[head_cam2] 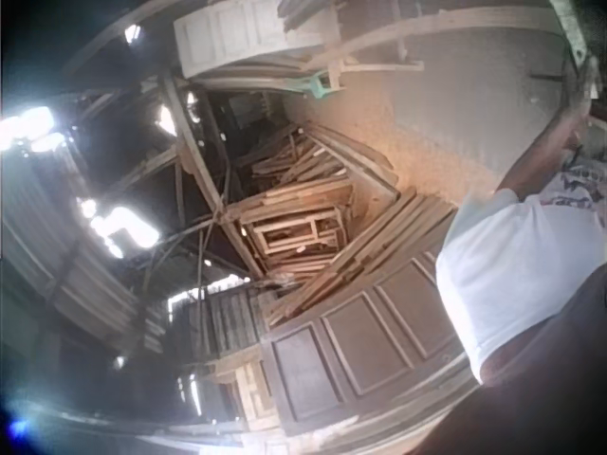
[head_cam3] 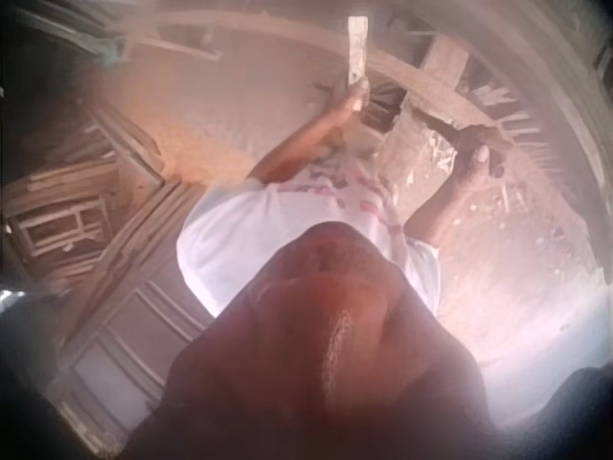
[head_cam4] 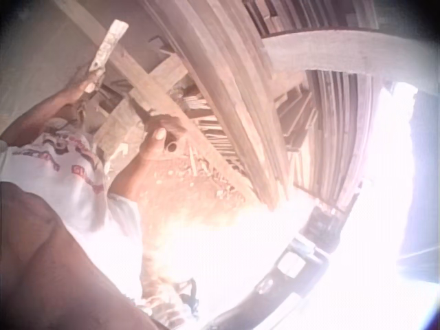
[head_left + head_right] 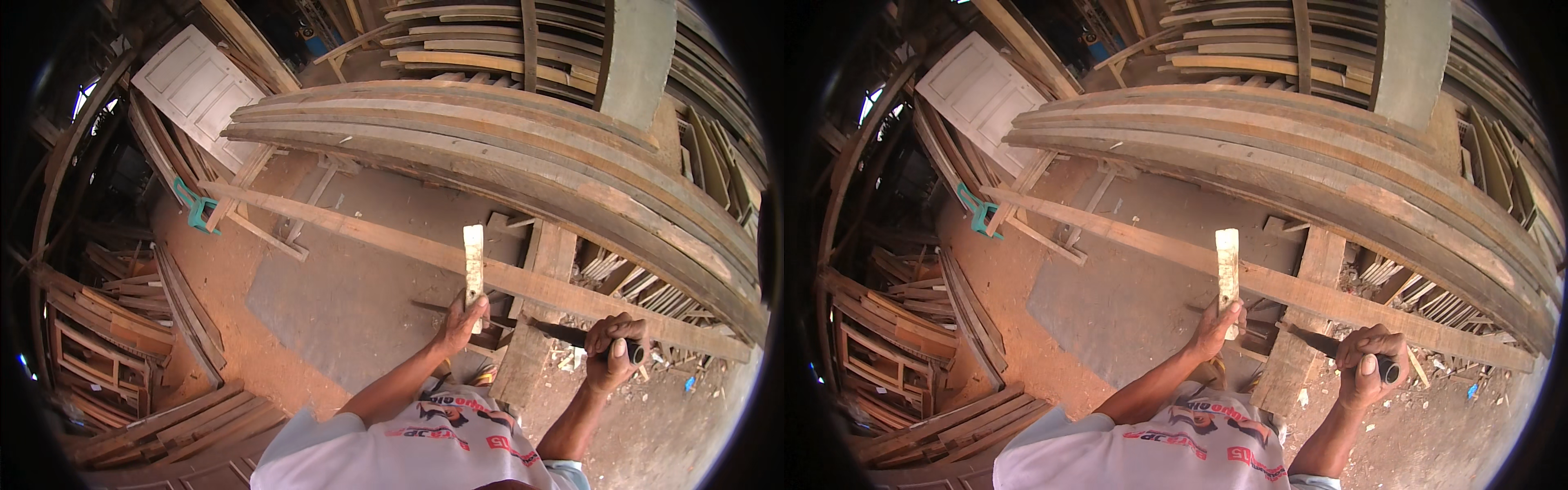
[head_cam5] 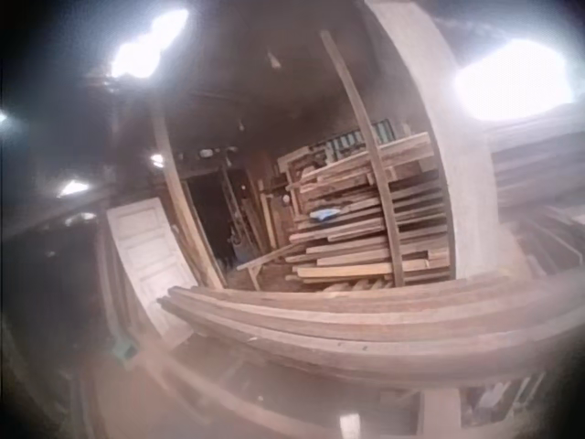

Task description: The person uses a chisel and a wooden mallet to remove material from a long wooden plank resting on a workbench. They repeatedly strike the chisel, adjust the plank, and clear wood shavings from the surface.

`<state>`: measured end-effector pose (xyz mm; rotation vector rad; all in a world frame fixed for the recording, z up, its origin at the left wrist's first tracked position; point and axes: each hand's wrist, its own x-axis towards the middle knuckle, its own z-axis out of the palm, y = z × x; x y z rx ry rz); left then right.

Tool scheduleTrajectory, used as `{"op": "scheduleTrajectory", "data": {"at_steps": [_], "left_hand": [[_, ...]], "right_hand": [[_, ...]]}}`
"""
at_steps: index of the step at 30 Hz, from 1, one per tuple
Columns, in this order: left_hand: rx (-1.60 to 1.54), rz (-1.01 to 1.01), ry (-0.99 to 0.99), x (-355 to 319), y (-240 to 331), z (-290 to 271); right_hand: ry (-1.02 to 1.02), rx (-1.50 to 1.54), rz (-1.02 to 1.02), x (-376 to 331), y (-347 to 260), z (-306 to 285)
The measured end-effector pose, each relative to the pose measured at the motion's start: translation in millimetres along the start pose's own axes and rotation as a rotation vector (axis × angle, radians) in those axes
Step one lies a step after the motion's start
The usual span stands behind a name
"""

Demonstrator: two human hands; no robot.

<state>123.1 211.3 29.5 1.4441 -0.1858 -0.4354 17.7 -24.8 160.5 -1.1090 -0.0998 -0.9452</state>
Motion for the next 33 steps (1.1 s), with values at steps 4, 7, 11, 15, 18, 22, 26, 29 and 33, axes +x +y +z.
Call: {"op": "scheduleTrajectory", "data": {"at_steps": [4,7,11,15,18,22,26,29,33], "left_hand": [[0.293,0.097,0.186,-15.9,16.0,-37.7],[0.249,0.043,0.36,-26.7,-9.6,-86.0],[0.051,-0.103,0.602,-29.3,-26.0,-133.2],[-0.12,-0.226,0.805,-18.9,-55.7,-183.5],[-0.133,-0.358,0.865,5.9,-81.5,-232.5],[0.119,-0.556,0.889,42.3,-93.8,-287.8],[0.318,-0.505,1.03,63.2,-143.9,-334.9],[0.252,-0.468,0.924,63.5,-139.1,-323.7],[0.3,-0.482,0.996,35.1,-214.9,-362.8]], "right_hand": [[0.034,-0.063,-0.186,13.2,-5.9,8.3],[0.021,-0.058,-0.235,21.6,-5.0,6.3],[0.065,-0.223,-0.23,29.4,26.8,15.0],[0.034,-0.462,-0.058,29.9,32.9,48.9],[-0.005,-0.606,0.072,23.8,42.2,73.4],[0.068,-0.73,-0.056,17.7,64.9,81.9],[0.124,-0.648,-0.135,14.4,77.3,84.7],[0.195,-0.7,-0.233,10.0,83.5,81.2],[0.259,-0.634,-0.341,10.9,88.4,81.0]]}}
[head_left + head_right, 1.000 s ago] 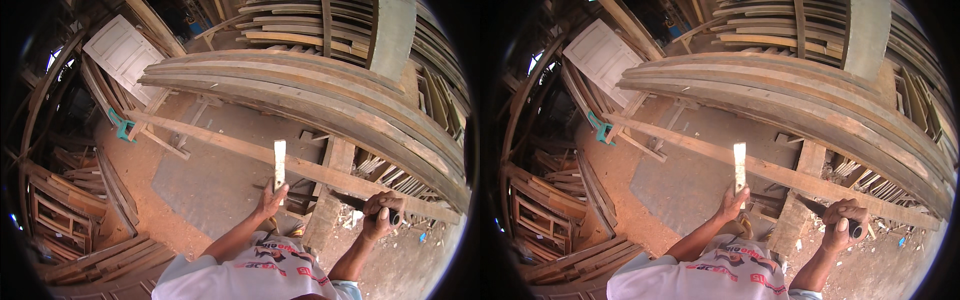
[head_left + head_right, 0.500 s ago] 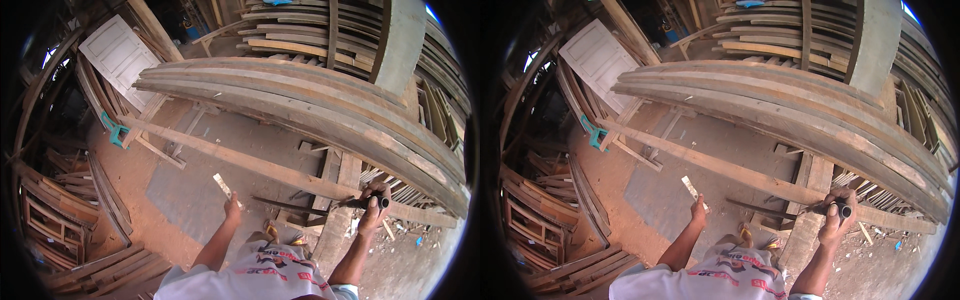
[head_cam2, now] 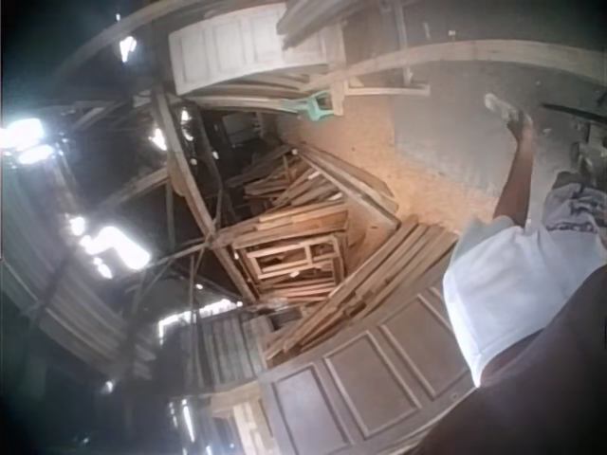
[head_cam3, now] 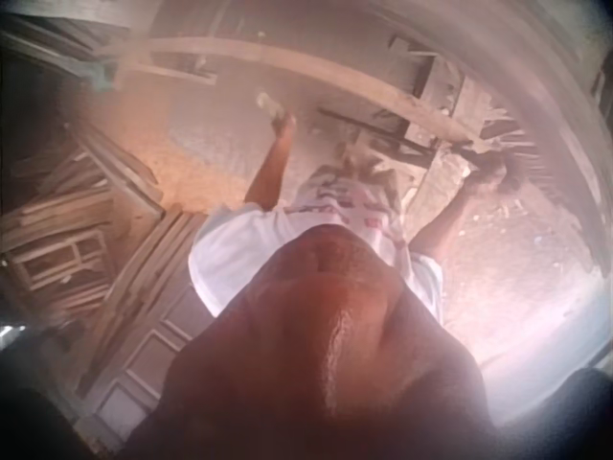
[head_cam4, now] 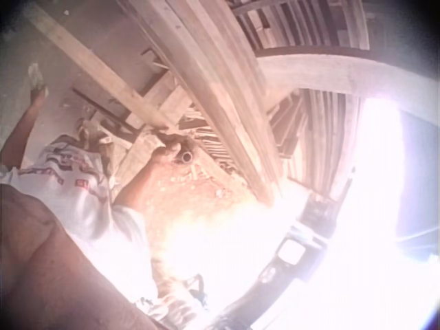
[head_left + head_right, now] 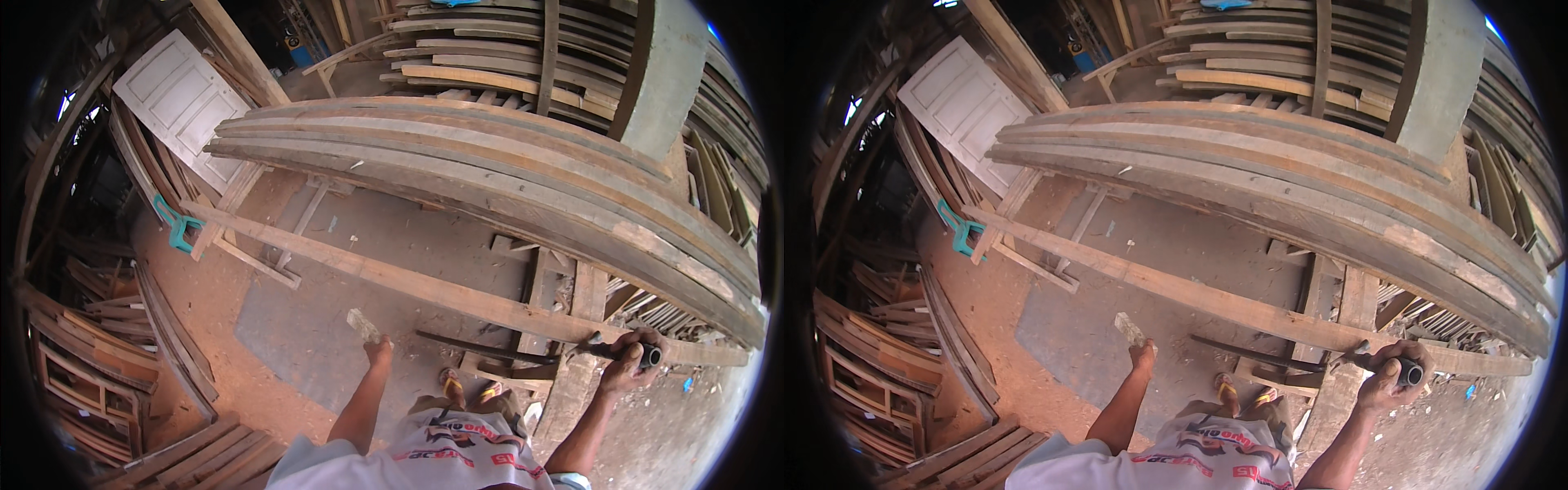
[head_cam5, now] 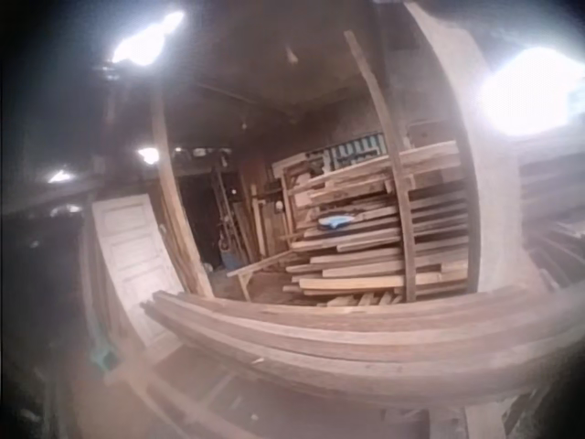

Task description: The person uses a chisel and a wooden mallet to remove material from a long wooden plank resting on a workbench. They repeatedly strike the chisel, adjust the plank, and clear wood shavings from the surface.

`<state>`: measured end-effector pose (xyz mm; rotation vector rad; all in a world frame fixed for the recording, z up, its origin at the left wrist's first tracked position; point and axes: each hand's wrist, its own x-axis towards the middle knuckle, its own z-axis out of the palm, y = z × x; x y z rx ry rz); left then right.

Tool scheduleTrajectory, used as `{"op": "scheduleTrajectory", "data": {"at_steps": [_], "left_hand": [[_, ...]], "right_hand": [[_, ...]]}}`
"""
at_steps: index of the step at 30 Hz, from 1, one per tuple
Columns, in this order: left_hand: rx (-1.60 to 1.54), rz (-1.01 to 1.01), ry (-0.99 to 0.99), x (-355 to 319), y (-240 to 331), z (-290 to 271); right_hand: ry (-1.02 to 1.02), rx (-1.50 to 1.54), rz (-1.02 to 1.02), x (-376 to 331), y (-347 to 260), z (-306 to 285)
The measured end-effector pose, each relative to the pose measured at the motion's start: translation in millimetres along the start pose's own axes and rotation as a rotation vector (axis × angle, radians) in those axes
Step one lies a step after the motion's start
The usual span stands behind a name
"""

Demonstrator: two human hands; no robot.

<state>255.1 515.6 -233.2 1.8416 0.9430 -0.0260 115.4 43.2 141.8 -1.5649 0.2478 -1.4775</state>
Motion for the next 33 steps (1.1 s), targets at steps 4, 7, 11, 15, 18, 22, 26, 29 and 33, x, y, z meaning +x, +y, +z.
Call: {"op": "scheduleTrajectory", "data": {"at_steps": [4,7,11,15,18,22,26,29,33], "left_hand": [[-0.003,0.046,-0.009,-31.1,-44.0,3.7],[0.063,0.013,0.048,-59.6,-80.6,-9.4],[0.085,-0.196,-0.106,-116.8,-88.4,-41.4],[-0.212,-0.459,-0.228,-138.8,-84.5,-64.2],[-0.264,-0.511,-0.111,-144.9,-51.3,-64.1],[-0.246,-0.255,-0.094,-126.5,-5.9,-72.9],[-0.187,0.204,0.065,-138.4,66.2,-54.8],[-0.087,0.367,0.091,-137.2,98.4,-51.2],[-0.062,0.499,-0.034,-143.4,143.5,-35.8]], "right_hand": [[-0.025,0.033,-0.028,4.6,12.1,-12.3],[-0.035,0.022,0.064,12.6,17.6,-10.2],[-0.091,-0.063,0.221,29.6,-1.5,2.7],[-0.013,0.065,0.332,49.1,8.4,0.9],[-0.087,0.445,0.301,61.6,13.3,-0.5],[-0.209,0.691,0.379,77.2,3.1,25.7],[-0.232,0.79,0.433,55.8,18.0,67.0],[-0.291,0.717,0.399,37.6,27.9,93.2],[-0.283,0.823,0.435,26.6,44.6,116.7]]}}
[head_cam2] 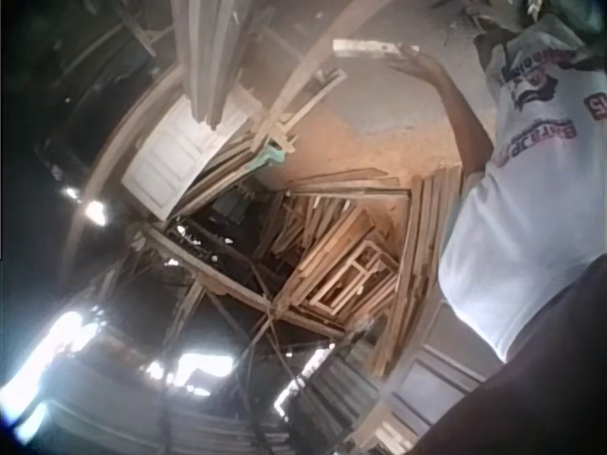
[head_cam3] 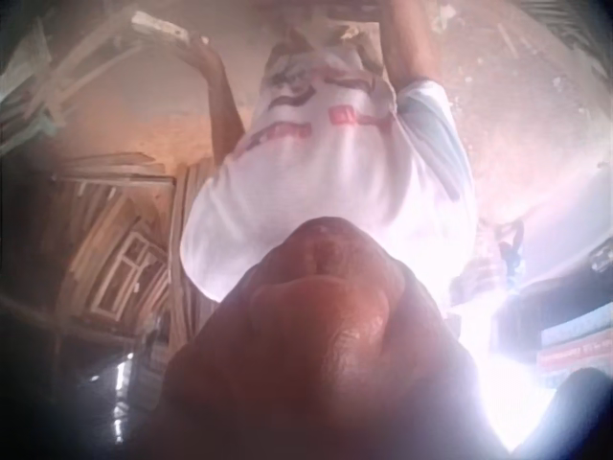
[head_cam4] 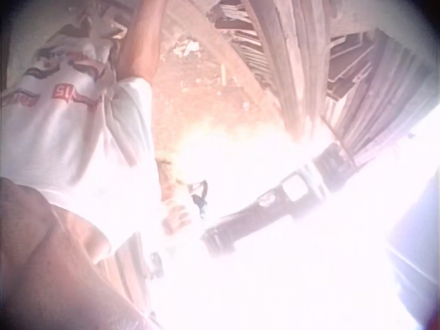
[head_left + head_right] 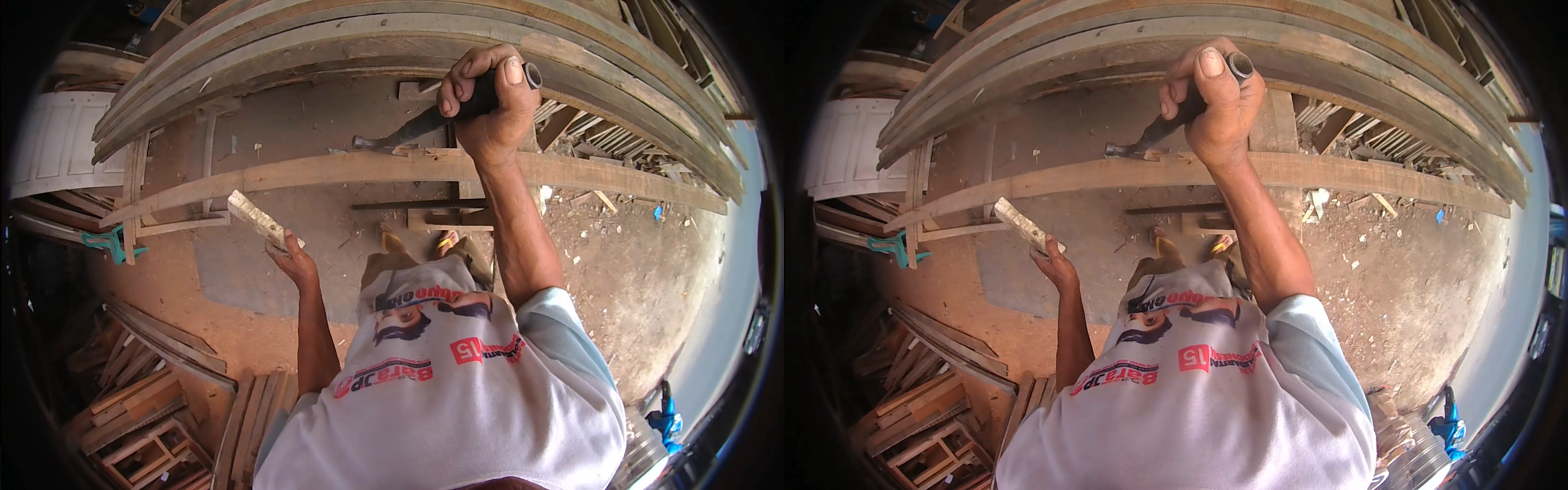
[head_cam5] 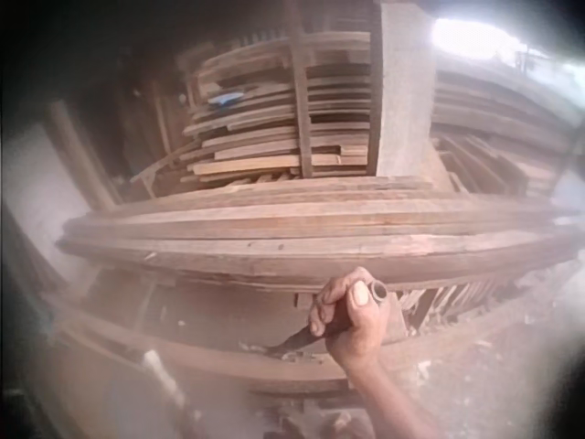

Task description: The person uses a chisel and a wooden mallet to remove material from a long wooden plank resting on a workbench. They repeatedly strike the chisel, adjust the plank, and clear wood shavings from the surface.

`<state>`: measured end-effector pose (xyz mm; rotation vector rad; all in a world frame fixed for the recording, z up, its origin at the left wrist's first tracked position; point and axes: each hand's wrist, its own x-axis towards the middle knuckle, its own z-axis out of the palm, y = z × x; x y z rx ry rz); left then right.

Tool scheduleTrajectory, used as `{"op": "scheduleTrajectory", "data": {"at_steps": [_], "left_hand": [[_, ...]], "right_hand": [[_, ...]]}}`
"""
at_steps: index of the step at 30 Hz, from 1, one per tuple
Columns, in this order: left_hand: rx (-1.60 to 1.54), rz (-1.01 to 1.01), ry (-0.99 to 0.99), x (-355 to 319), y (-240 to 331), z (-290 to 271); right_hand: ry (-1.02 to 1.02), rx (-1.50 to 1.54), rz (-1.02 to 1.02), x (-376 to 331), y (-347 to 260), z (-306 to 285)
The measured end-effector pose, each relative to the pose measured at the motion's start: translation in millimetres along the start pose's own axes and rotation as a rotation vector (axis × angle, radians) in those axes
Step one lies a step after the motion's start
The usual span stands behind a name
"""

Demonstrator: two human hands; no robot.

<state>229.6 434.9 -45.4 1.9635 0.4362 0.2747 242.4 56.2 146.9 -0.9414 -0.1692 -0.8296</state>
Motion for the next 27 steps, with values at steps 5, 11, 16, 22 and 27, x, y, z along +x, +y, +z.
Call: {"op": "scheduleTrajectory", "data": {"at_steps": [5,11,16,22,27], "left_hand": [[-0.014,0.128,-0.09,5.4,-4.1,3.4],[-0.057,0.12,-0.124,3.2,9.9,1.9],[-0.058,0.257,-0.162,33.8,24.9,13.1],[-0.062,0.391,-0.243,85.0,53.2,54.0],[0.101,0.441,-0.17,105.9,43.8,92.2]], "right_hand": [[0.074,-0.112,0.021,5.6,10.7,15.0],[0.162,-0.177,0.117,36.1,13.1,10.7],[0.222,-0.128,0.216,51.2,22.1,-6.4],[0.217,-0.212,0.286,73.2,27.7,-18.7],[0.338,-0.309,0.287,87.1,47.2,-19.4]]}}
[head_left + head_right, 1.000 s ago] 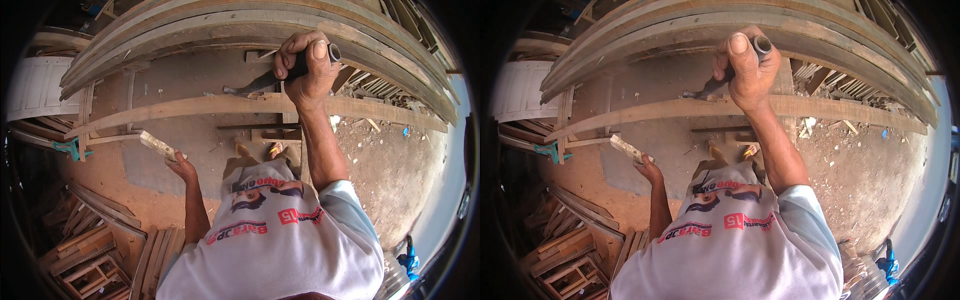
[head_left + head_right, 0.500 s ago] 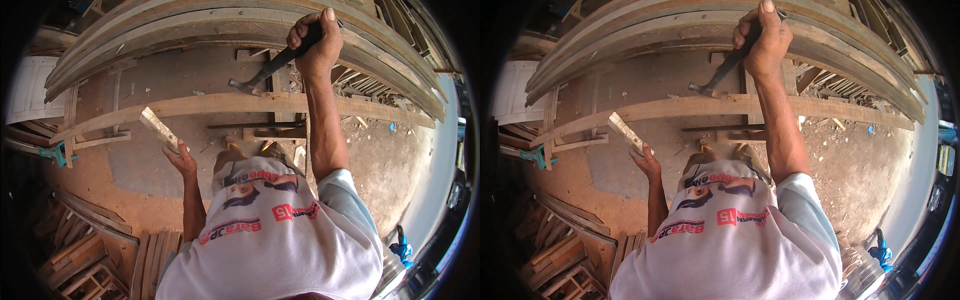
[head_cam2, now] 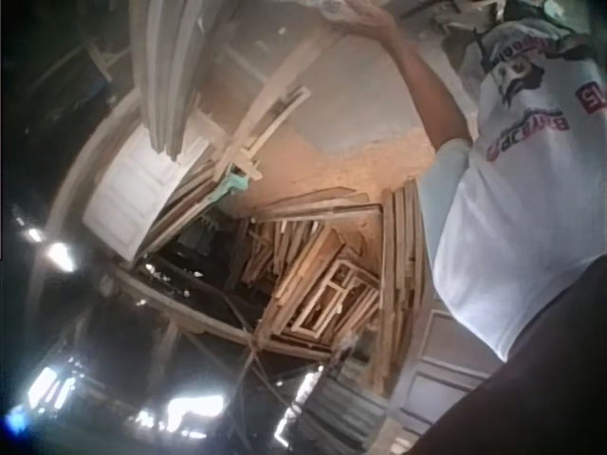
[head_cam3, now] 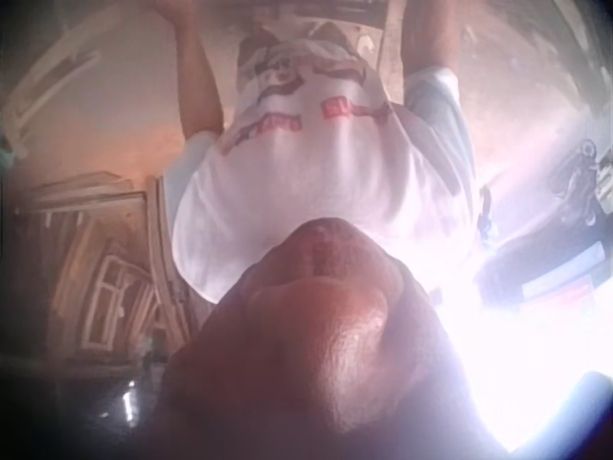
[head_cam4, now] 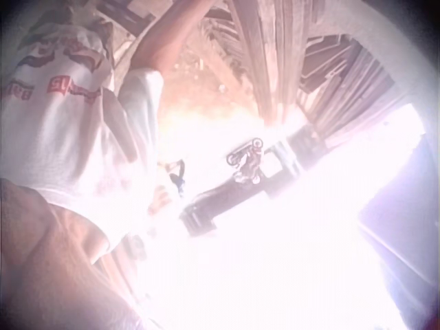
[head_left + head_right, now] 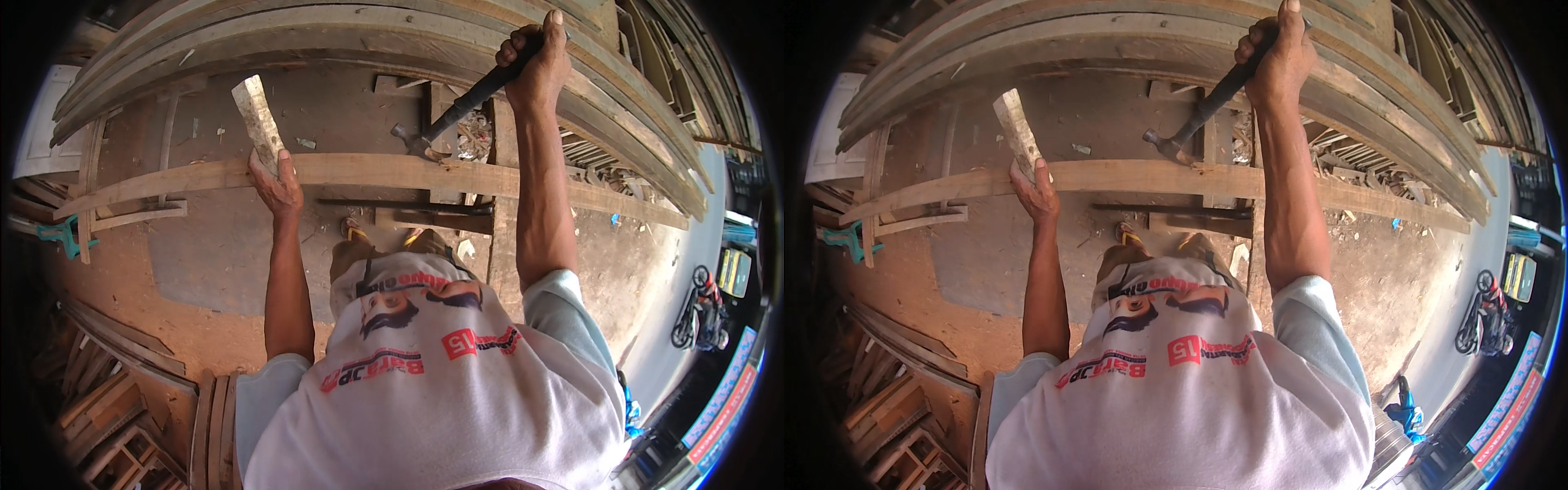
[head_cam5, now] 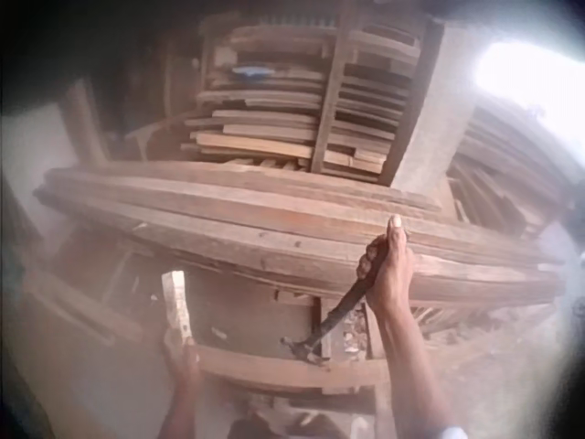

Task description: The person uses a chisel and a wooden mallet to remove material from a long wooden plank resting on a workbench. They repeatedly strike the chisel, adjust the plank, and clear wood shavings from the surface.

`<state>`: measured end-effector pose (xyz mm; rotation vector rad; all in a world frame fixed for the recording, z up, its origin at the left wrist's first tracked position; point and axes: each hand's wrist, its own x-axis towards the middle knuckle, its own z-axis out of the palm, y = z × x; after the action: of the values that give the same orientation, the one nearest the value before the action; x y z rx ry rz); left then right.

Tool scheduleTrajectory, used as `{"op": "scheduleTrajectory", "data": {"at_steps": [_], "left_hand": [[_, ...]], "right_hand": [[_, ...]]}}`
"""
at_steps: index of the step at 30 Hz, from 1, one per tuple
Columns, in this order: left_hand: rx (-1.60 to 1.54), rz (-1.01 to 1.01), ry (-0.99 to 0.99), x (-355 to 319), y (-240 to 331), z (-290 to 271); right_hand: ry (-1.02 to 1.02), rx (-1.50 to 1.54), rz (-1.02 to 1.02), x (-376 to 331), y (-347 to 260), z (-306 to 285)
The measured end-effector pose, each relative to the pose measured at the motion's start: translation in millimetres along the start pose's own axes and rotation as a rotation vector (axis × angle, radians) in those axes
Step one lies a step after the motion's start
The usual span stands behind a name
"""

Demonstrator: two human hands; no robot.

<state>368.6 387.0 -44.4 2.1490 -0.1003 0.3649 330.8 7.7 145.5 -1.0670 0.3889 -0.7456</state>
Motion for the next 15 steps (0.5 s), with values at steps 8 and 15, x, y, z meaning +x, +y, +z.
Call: {"op": "scheduleTrajectory", "data": {"at_steps": [8,15], "left_hand": [[0.016,-0.059,0.132,-1.4,-5.6,16.1],[0.063,0.023,0.17,1.4,-1.9,19.7]], "right_hand": [[0.003,-0.093,0.053,18.4,4.3,2.1],[0.001,0.092,0.157,43.9,13.2,-46.3]]}}
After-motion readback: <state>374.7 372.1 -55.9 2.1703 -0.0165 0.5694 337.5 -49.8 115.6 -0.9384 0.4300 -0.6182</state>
